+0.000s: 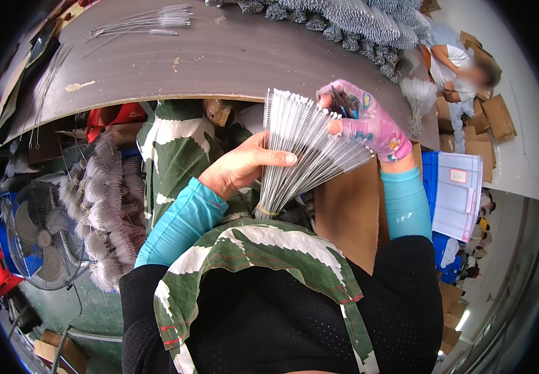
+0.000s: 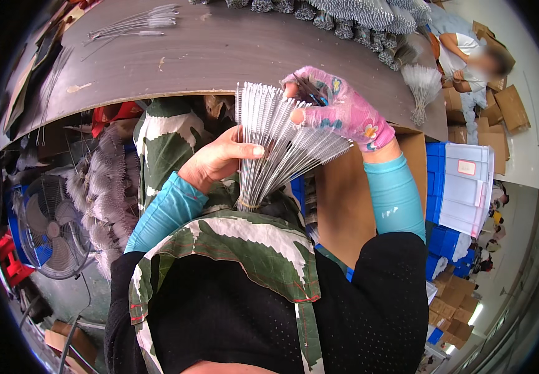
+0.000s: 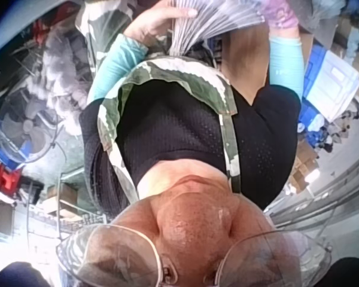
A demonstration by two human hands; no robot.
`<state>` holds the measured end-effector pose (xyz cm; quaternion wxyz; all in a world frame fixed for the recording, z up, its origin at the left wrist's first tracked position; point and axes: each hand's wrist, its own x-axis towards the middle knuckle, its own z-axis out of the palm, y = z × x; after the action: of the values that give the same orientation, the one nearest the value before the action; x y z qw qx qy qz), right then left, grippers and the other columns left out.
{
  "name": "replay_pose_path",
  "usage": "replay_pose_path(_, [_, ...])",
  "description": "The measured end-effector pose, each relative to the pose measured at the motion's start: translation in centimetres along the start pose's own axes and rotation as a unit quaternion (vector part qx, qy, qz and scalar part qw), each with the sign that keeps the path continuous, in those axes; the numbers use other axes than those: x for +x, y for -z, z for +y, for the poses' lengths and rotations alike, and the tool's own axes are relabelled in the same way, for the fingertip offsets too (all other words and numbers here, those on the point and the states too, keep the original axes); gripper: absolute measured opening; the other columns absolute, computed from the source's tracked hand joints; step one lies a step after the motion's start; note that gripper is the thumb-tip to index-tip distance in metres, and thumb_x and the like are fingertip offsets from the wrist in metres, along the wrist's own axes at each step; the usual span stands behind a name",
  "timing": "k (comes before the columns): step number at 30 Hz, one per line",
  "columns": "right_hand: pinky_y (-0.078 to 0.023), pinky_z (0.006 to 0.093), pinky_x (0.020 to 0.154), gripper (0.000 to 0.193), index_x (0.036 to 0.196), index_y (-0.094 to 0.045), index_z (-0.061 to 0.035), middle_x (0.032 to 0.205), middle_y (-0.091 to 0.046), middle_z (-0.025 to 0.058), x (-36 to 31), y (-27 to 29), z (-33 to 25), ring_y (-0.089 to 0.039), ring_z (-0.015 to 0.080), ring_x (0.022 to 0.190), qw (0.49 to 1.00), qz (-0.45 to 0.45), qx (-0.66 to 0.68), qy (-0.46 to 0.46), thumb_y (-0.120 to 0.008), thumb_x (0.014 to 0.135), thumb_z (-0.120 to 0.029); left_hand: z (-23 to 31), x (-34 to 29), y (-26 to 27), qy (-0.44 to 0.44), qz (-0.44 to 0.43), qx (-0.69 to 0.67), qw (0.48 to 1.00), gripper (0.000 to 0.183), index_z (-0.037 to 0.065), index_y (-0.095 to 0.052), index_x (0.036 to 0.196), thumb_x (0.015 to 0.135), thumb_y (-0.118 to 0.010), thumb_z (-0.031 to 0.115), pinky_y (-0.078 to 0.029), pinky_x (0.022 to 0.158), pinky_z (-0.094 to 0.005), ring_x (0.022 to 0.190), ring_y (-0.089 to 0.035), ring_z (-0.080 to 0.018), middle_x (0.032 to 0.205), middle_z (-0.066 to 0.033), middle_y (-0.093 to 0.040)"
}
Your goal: Sorting, bundling, and securing white plastic spike components at an assembly table.
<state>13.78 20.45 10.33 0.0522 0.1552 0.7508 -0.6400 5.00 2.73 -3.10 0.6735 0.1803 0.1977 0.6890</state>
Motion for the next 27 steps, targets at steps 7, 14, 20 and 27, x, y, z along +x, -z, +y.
replay_pose_path(7, [-0.045, 0.0226, 0.076, 0.024, 0.096, -0.057, -0.004, 0.092, -0.055, -0.0007, 0.1, 0.7, -0.1, -0.052, 0.0073, 0.086, 0.998, -0.023, -0.054, -0.037, -0.069, 0.075, -0.005, -0.2, -0.1, 0.9, 0.022, -0.021, -0.039, 0.999, 0.044, -0.002, -0.051, 0.118, 0.078, -0.065, 0.01, -0.042, 0.092, -0.0311, 0.098, -0.058, -0.0177, 0.107, -0.0088, -0.061])
replay_pose_path(14, [-0.043, 0.022, 0.072, 0.025, 0.089, -0.056, -0.0049, 0.092, -0.055, 0.0004, -0.2, 0.7, 0.3, -0.05, 0.0073, 0.082, 0.999, 0.001, -0.053, -0.006, -0.071, 0.07, -0.009, -0.6, -0.2, 1.4, 0.003, -0.001, -0.044, 0.999, 0.042, -0.001, -0.054, 0.114, 0.076, -0.068, 0.01, -0.044, 0.089, -0.0304, 0.095, -0.059, -0.0167, 0.102, -0.0078, -0.062])
replay_pose_path(20, [-0.043, 0.0238, 0.077, 0.024, 0.09, -0.055, -0.0042, 0.098, -0.056, 0.004, -0.7, 1.4, 0.1, -0.053, 0.0113, 0.086, 0.998, -0.048, -0.044, -0.013, -0.068, 0.069, -0.006, -0.9, -0.3, 1.9, -0.005, 0.031, -0.024, 0.999, 0.044, -0.002, -0.054, 0.113, 0.074, -0.071, 0.008, -0.046, 0.088, -0.031, 0.091, -0.06, -0.0168, 0.101, -0.0088, -0.063])
replay_pose_path(27, [-0.042, 0.0246, 0.077, 0.022, 0.085, -0.053, -0.0052, 0.093, -0.056, 0.0044, 0.2, -0.3, -1.2, -0.053, 0.0119, 0.086, 0.999, -0.033, 0.0, -0.007, -0.068, 0.071, -0.006, -0.2, -0.3, 0.0, -0.017, 0.061, 0.003, 0.998, 0.051, -0.002, -0.052, 0.117, 0.071, -0.074, 0.004, -0.047, 0.088, -0.0322, 0.096, -0.059, -0.0175, 0.105, -0.0086, -0.062])
